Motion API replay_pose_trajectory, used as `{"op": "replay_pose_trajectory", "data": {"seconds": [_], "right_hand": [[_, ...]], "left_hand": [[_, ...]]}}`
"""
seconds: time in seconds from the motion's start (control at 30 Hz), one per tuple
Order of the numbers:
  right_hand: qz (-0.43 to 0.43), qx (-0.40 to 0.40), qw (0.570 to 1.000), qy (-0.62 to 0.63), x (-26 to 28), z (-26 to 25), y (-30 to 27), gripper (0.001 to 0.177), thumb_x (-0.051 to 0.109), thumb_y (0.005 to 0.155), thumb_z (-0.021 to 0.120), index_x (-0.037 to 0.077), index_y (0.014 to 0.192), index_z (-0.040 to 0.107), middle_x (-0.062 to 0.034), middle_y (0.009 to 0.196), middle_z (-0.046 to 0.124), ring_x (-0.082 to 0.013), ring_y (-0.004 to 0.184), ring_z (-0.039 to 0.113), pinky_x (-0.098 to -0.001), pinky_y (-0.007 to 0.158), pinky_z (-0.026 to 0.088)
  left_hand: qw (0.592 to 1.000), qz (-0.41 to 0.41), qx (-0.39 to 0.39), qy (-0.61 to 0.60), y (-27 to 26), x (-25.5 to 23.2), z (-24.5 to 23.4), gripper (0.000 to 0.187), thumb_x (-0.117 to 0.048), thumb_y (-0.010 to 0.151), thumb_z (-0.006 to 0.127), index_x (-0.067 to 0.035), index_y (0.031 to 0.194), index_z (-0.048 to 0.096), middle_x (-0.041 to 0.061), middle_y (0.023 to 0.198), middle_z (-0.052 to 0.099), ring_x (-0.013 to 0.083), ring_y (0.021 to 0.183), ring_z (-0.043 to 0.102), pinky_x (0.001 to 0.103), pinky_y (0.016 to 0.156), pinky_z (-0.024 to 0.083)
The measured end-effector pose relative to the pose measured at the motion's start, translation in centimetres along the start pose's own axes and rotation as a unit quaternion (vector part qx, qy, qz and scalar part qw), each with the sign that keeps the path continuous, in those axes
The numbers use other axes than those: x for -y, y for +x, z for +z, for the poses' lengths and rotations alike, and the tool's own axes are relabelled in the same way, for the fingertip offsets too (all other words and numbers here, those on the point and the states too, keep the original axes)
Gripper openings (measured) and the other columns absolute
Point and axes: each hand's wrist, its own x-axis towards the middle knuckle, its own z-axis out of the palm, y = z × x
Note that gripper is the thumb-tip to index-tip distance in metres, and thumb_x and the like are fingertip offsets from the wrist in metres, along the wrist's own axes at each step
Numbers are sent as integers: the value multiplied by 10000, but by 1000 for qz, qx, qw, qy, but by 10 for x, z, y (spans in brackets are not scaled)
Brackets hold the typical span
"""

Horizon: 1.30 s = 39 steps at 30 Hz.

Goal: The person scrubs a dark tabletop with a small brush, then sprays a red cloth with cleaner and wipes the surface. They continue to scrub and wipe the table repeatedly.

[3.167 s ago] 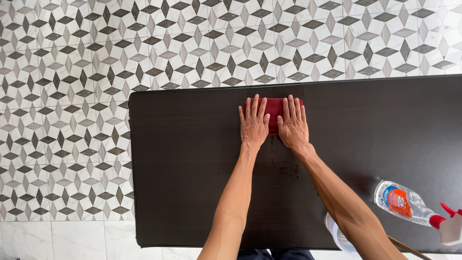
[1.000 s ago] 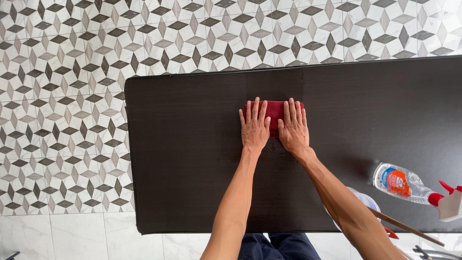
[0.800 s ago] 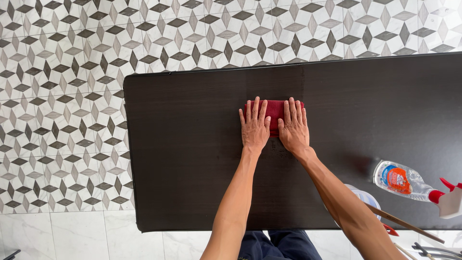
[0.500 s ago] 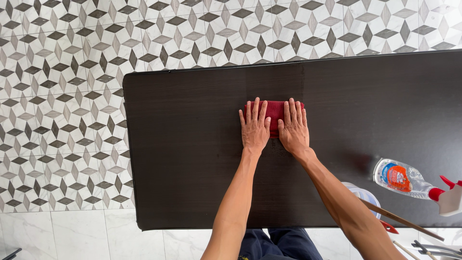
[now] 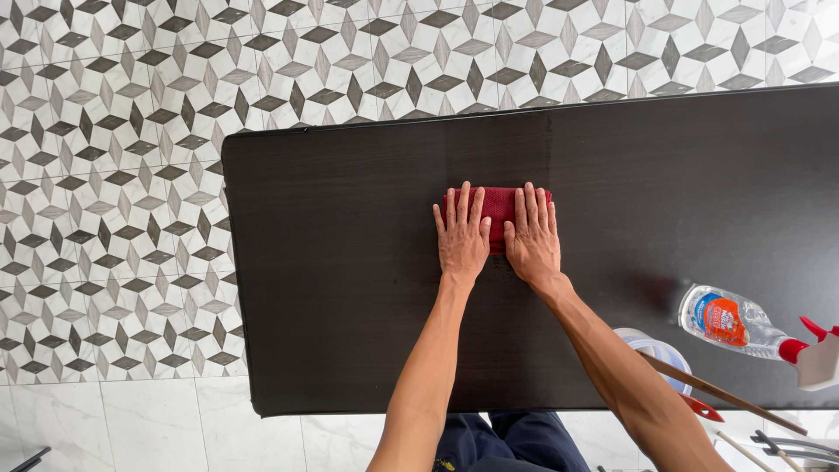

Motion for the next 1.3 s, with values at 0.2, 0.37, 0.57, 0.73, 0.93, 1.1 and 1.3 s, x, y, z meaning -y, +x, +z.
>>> {"op": "replay_pose_trajectory", "data": {"seconds": [0.2, 0.37, 0.57, 0.73, 0.93, 1.1, 1.3], "right_hand": [[3, -5, 1000, -5, 0, 2, -5, 642, 334, 1081, 321, -14, 1614, 233, -194, 1695, 199, -330, 1585, 127, -489, 1289, 95], [3, -9, 1000, -3, 1, 3, -10, 639, 331, 1084, 329, -11, 1616, 238, -191, 1696, 203, -329, 1584, 134, -492, 1288, 97], [9, -2, 1000, 0, 3, 1, -17, 643, 335, 1079, 333, -2, 1618, 234, -184, 1696, 198, -325, 1583, 130, -490, 1286, 95], [10, 3, 1000, -4, 3, 2, -21, 644, 335, 1077, 328, 5, 1621, 226, -179, 1698, 193, -322, 1583, 126, -487, 1288, 92], [7, 0, 1000, -4, 2, 4, -26, 644, 333, 1084, 319, -1, 1624, 215, -184, 1701, 185, -322, 1586, 119, -492, 1289, 89], [7, -1, 1000, 3, 4, 3, -31, 644, 332, 1082, 322, -4, 1622, 219, -186, 1700, 187, -324, 1586, 124, -490, 1289, 93], [12, 4, 1000, 0, 5, 4, -37, 647, 327, 1074, 334, -7, 1617, 227, -188, 1697, 197, -325, 1585, 129, -489, 1288, 97]], "left_hand": [[1000, -1, 6, 9, -4, -1, -2, 610, -428, 1096, 343, -253, 1648, 151, 41, 1721, 134, 300, 1587, 118, 581, 1283, 113], [1000, -1, 7, 6, -10, -2, -2, 604, -421, 1097, 347, -243, 1647, 171, 50, 1720, 147, 310, 1587, 127, 588, 1280, 116], [1000, -4, 8, -6, -16, -4, -4, 602, -418, 1096, 352, -232, 1644, 187, 53, 1717, 163, 318, 1584, 137, 594, 1277, 118], [1000, -9, 17, -1, -20, -5, -3, 601, -417, 1096, 350, -232, 1644, 188, 50, 1717, 161, 317, 1585, 133, 592, 1277, 117], [1000, -11, 19, -6, -25, -6, -3, 597, -411, 1095, 352, -231, 1641, 188, 50, 1715, 158, 317, 1582, 131, 587, 1276, 117], [1000, -15, 20, -4, -29, -7, -4, 597, -417, 1093, 344, -229, 1641, 202, 49, 1714, 171, 316, 1583, 133, 586, 1277, 118], [1000, -16, 25, -10, -35, -8, -5, 587, -416, 1100, 337, -220, 1640, 218, 56, 1713, 182, 322, 1581, 134, 583, 1275, 118]]}}
